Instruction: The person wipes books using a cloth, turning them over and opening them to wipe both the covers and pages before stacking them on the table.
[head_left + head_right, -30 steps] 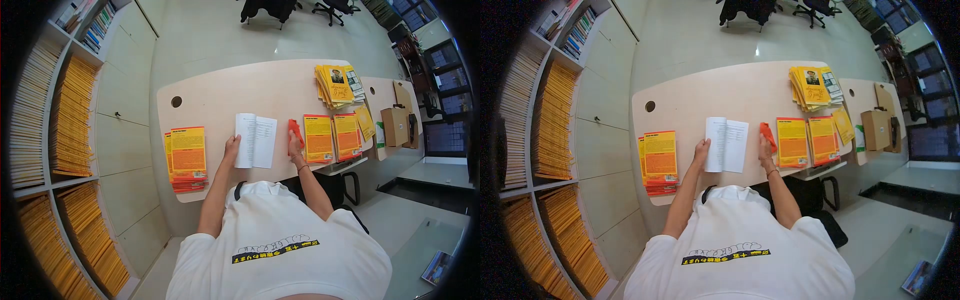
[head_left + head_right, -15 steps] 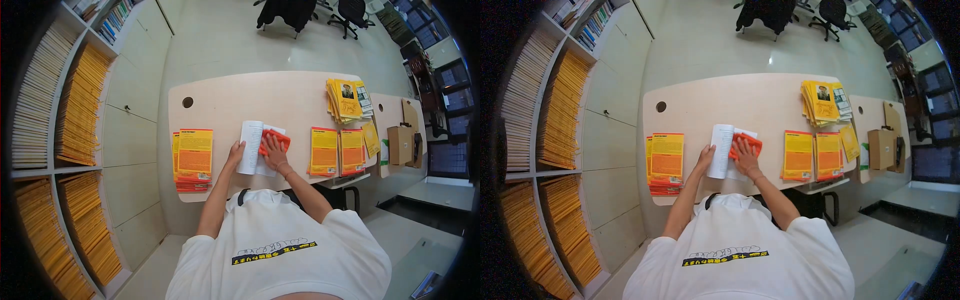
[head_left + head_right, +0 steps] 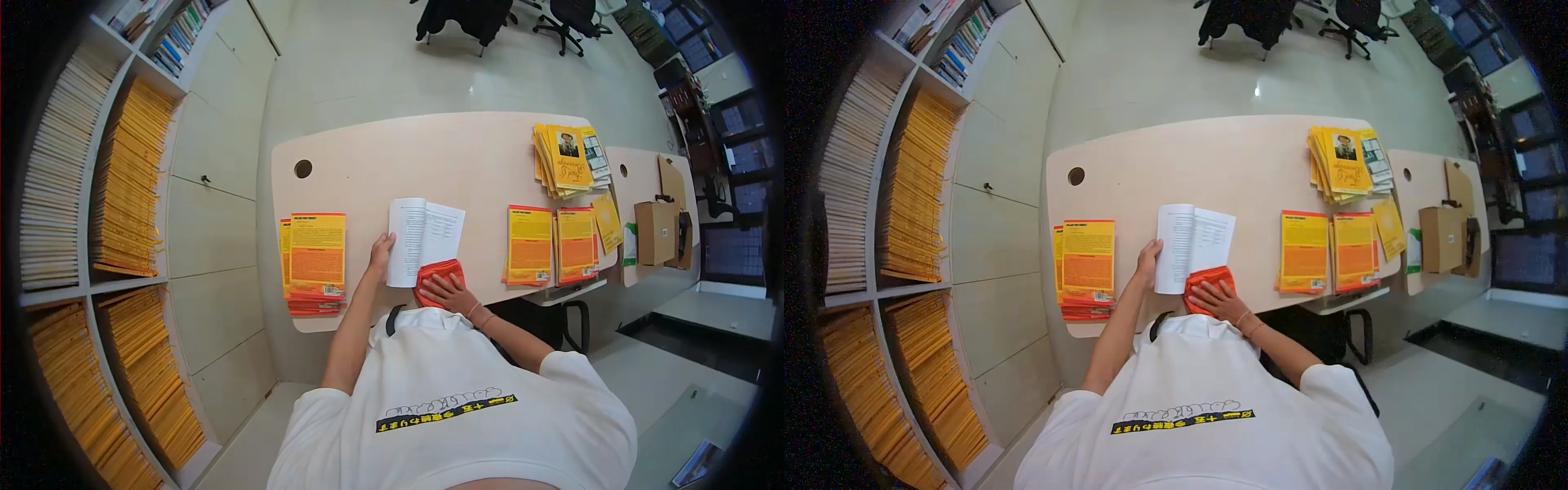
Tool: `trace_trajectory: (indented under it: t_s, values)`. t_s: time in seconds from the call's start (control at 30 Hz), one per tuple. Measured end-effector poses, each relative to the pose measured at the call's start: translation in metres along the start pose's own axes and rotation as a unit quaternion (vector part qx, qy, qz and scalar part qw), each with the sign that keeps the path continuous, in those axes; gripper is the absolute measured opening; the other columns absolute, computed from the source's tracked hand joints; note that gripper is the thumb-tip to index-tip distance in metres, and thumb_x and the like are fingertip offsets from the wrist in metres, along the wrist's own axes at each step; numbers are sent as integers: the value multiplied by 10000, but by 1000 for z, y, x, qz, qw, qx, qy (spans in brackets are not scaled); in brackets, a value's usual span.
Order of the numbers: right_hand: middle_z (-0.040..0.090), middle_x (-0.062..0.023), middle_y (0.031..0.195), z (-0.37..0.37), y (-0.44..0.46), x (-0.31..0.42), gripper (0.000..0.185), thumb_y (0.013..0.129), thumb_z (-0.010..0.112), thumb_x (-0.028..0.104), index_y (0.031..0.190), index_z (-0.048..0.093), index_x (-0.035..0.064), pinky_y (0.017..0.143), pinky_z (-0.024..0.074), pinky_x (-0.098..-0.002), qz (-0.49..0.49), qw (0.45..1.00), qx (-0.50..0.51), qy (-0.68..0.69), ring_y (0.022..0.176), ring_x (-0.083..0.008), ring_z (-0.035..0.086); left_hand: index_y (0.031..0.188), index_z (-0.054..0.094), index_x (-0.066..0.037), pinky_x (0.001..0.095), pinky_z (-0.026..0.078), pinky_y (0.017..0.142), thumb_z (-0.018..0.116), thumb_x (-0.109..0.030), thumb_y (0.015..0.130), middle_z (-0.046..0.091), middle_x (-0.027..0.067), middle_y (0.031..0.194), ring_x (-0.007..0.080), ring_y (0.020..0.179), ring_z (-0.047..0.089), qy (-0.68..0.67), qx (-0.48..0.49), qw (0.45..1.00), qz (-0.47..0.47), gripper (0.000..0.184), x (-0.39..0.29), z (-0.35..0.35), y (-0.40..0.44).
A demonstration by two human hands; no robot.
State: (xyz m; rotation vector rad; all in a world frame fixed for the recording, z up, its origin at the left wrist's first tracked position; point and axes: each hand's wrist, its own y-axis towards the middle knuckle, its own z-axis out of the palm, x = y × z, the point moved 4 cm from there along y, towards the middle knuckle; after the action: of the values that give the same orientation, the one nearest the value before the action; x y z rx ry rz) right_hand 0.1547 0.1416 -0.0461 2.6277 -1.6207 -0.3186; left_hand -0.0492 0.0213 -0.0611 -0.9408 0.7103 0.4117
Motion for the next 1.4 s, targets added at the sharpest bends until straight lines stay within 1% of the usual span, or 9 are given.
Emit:
trace_trajectory:
  t_s: [0.07,0.13,0.23,0.33,0.4,1.13,1.2,1.23,1.4]
  values:
    - [173,-21,1592,-5,-11,-13,694,868,459,351,1514,244,215,1147,54,-525,67,952,124,273,1474,-269,85,992,552,-53,262,457,678,506,-236,963,617,64,874,128,729,569,-6,8,1000,-4,191,1,5,2]
    - [167,-26,1594,-5,0,-39,687,871,446,342,1516,242,219,1143,75,-529,161,949,169,211,1474,-270,83,971,554,-58,262,454,672,510,-226,958,615,62,860,129,721,569,-12,11,1000,-6,174,2,8,0]
    - [137,-34,1600,29,17,-87,723,859,480,316,1520,219,187,1126,108,-561,313,930,88,174,1469,-273,114,939,557,-65,263,450,663,517,-211,951,613,59,839,132,710,568,-19,12,1000,-2,152,-4,8,-5]
    - [90,-40,1606,39,56,-138,686,908,439,331,1526,183,177,1123,123,-547,382,891,149,196,1473,-282,67,928,572,-65,252,430,632,520,-229,950,613,49,831,117,693,553,-27,33,999,-22,173,-9,17,-10]
    - [291,-118,1532,42,78,-166,606,934,407,354,1476,303,103,1081,256,-516,471,822,86,309,1386,-325,293,917,586,-66,240,411,601,523,-246,949,613,38,823,103,676,539,-39,53,997,-43,194,-13,22,-12]
    - [438,-180,1417,45,87,-171,547,882,460,243,1396,394,68,980,357,-565,438,848,55,293,1263,-358,453,973,559,-39,252,464,688,480,-249,983,591,47,825,115,718,553,9,-47,998,31,224,4,0,-11]
    - [306,-161,1519,18,76,-100,631,810,527,205,1415,388,94,1024,321,-568,325,928,-19,181,1389,-321,306,959,547,-36,250,461,691,464,-252,992,582,48,819,113,719,546,11,-73,997,39,234,8,-5,-8]
    - [221,-127,1564,13,60,-62,628,850,509,237,1449,358,118,1080,244,-560,277,937,40,207,1433,-335,206,952,541,-34,249,460,693,457,-254,997,578,49,816,112,720,543,12,-86,995,41,239,10,-7,-7]
    - [181,-98,1583,-4,20,5,682,836,510,306,1480,325,180,1136,88,-557,170,954,41,243,1467,-295,119,967,550,-35,248,461,693,468,-261,993,590,57,830,114,729,552,17,-58,997,39,242,5,-5,-10]
